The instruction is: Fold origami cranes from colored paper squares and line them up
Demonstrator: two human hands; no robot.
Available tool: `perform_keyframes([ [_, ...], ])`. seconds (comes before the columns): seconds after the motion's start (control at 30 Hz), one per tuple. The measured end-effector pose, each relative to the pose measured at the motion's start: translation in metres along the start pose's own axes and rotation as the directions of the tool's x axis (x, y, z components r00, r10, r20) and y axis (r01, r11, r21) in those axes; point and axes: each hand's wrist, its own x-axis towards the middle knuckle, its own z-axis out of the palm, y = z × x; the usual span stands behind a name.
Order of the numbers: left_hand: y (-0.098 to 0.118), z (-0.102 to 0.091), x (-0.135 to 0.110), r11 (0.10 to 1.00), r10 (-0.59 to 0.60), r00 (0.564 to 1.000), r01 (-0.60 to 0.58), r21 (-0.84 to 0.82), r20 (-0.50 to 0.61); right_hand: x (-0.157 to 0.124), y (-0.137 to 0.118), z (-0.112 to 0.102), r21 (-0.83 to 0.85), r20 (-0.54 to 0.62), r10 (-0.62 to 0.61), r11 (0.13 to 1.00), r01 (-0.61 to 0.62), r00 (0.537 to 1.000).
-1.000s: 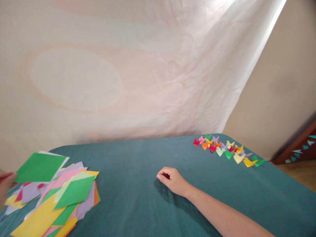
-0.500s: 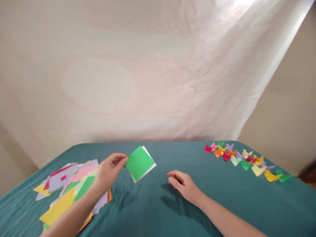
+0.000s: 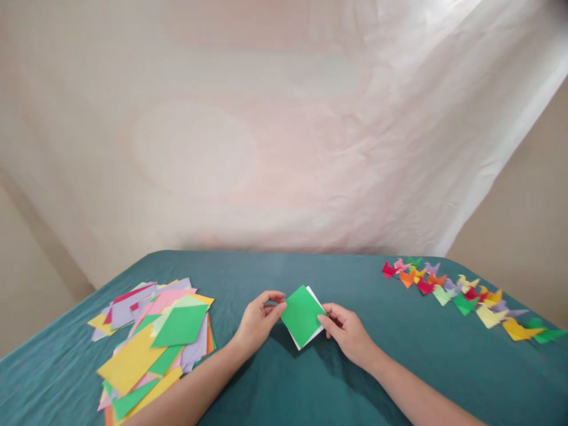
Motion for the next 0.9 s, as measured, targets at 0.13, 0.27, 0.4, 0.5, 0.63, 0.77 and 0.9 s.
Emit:
perform_keyframes([
  [0.13, -0.006, 0.002, -0.002, 1.000, -0.020, 0.998, 0.020, -0.011, 0.062, 0.000, 0.000, 0.000, 0.013, 0.016, 0.009, 1.000, -0.009, 1.000],
  [0.27, -0.009, 0.002, -0.002, 0.999, -0.037, 0.999, 0.037, 0.010, 0.038, -0.001, 0.002, 0.000, 0.013, 0.009, 0.021, 1.000, -0.021, 1.000],
  [0.4, -0.006, 0.000, -0.002, 0.998, -0.045, 0.999, 0.045, 0.050, -0.006, -0.001, 0.000, 0.000, 0.019, 0.028, 0.027, 0.999, -0.027, 0.999],
  [0.5, -0.004, -0.002, -0.001, 0.996, -0.001, 0.999, 0.005, 0.088, -0.050, -0.001, -0.002, 0.001, 0.013, 0.026, 0.020, 1.000, -0.020, 0.999],
  [0.63, 0.007, -0.013, 0.006, 0.996, 0.010, 0.994, 0.000, 0.093, -0.104, 0.000, 0.001, 0.001, 0.010, 0.006, 0.016, 1.000, -0.016, 1.000],
  [0.77, 0.033, -0.051, 0.021, 0.991, -0.024, 0.989, 0.043, 0.128, -0.147, 0.002, 0.004, 0.000, 0.031, -0.020, 0.029, 0.999, -0.028, 0.999],
  [0.9, 0.049, -0.110, 0.029, 0.959, -0.095, 0.981, 0.135, 0.249, -0.168, 0.001, 0.005, -0.001, 0.014, -0.023, 0.035, 0.999, -0.035, 0.999],
])
